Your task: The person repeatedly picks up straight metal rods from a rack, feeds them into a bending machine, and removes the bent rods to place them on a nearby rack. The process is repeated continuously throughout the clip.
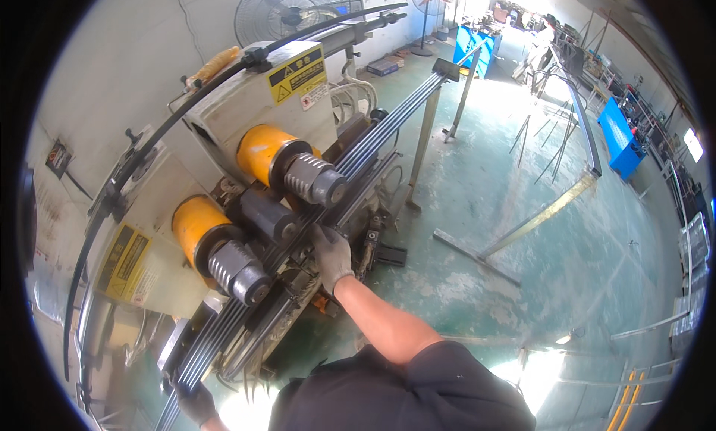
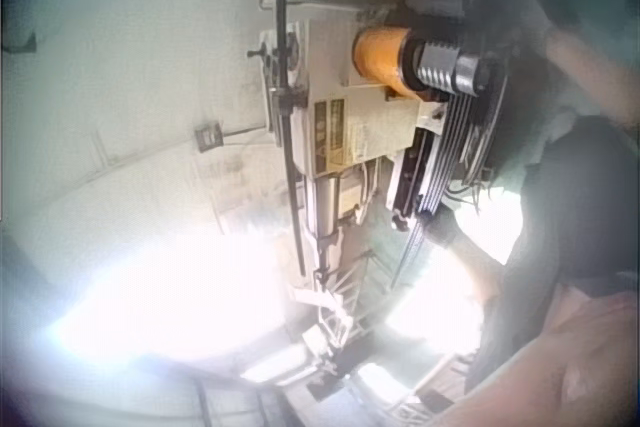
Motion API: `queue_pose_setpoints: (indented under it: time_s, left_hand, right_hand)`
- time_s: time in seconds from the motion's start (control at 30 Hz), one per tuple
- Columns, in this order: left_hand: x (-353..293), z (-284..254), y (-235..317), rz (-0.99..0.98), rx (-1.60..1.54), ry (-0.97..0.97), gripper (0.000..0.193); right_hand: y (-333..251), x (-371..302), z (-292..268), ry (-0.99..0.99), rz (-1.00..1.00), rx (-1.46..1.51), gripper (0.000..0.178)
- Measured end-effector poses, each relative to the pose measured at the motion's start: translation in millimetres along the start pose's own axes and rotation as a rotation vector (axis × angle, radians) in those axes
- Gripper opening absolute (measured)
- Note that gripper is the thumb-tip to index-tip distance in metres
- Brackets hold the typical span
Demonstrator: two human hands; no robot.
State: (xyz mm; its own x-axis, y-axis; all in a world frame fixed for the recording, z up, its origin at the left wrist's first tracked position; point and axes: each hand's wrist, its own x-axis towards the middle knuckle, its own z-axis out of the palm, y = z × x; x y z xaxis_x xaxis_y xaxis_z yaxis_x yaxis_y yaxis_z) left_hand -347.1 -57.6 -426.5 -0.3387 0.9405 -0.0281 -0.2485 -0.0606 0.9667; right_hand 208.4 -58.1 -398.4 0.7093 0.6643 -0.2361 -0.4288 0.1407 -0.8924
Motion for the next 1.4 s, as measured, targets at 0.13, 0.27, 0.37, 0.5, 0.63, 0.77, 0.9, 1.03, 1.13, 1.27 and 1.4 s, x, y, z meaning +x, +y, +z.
queue_pose_setpoints:
  time_s: [0.13, 0.27, 0.37, 0.5, 0.63, 0.77, 0.9, 1.03, 1.13, 1.27, 1.4]
  left_hand:
    - [-14.5, 8.4, -3.8, 0.195, 0.667, -0.094, 0.053]
    - [-30.9, 61.6, -20.0, 0.179, 1.204, -0.099, 0.058]
    - [-38.6, 85.0, -16.0, 0.181, 1.131, -0.071, 0.056]
    - [-44.8, 67.4, -7.7, 0.103, 0.454, -0.179, 0.048]
    - [-40.4, 6.4, -1.7, -0.089, -0.322, -0.003, 0.042]
    - [-20.8, -83.4, 30.0, -0.094, -0.69, 0.002, 0.037]
    - [5.6, -179.1, 64.5, -0.018, -0.5, 0.156, 0.038]
    - [50.7, -285.9, 97.5, -0.13, -0.726, 0.533, 0.04]
    - [73.0, -355.0, 116.2, -0.071, -0.714, 0.618, 0.029]
    - [82.0, -403.7, 129.6, 0.032, -0.685, 0.605, 0.016]
    - [67.6, -404.4, 137.1, 0.047, -0.587, 0.559, 0.031]
  right_hand:
    - [10.9, -1.1, -9.2, 0.003, -0.046, -0.077, 0.038]
    - [28.4, 1.6, -9.4, 0.002, -0.102, -0.085, 0.035]
    - [39.5, 8.8, -20.3, -0.038, -0.384, -0.33, 0.032]
    - [54.7, 9.2, -52.7, 0.0, -1.056, -1.206, 0.045]
    - [83.4, -15.1, -85.0, -0.076, 0.035, -0.016, 0.052]
    - [150.3, -44.0, -142.6, -0.019, 0.155, -0.245, 0.051]
    - [259.4, -45.1, -223.8, -0.158, 0.312, -0.335, 0.049]
    - [325.8, -84.7, -254.2, -0.215, 0.39, -0.581, 0.038]
    - [329.5, -134.5, -244.7, -0.362, 0.289, -1.011, 0.024]
    - [317.6, -164.6, -227.3, -0.799, -0.318, -1.857, 0.031]
    - [317.0, -148.6, -216.9, -0.815, -0.521, -2.019, 0.038]
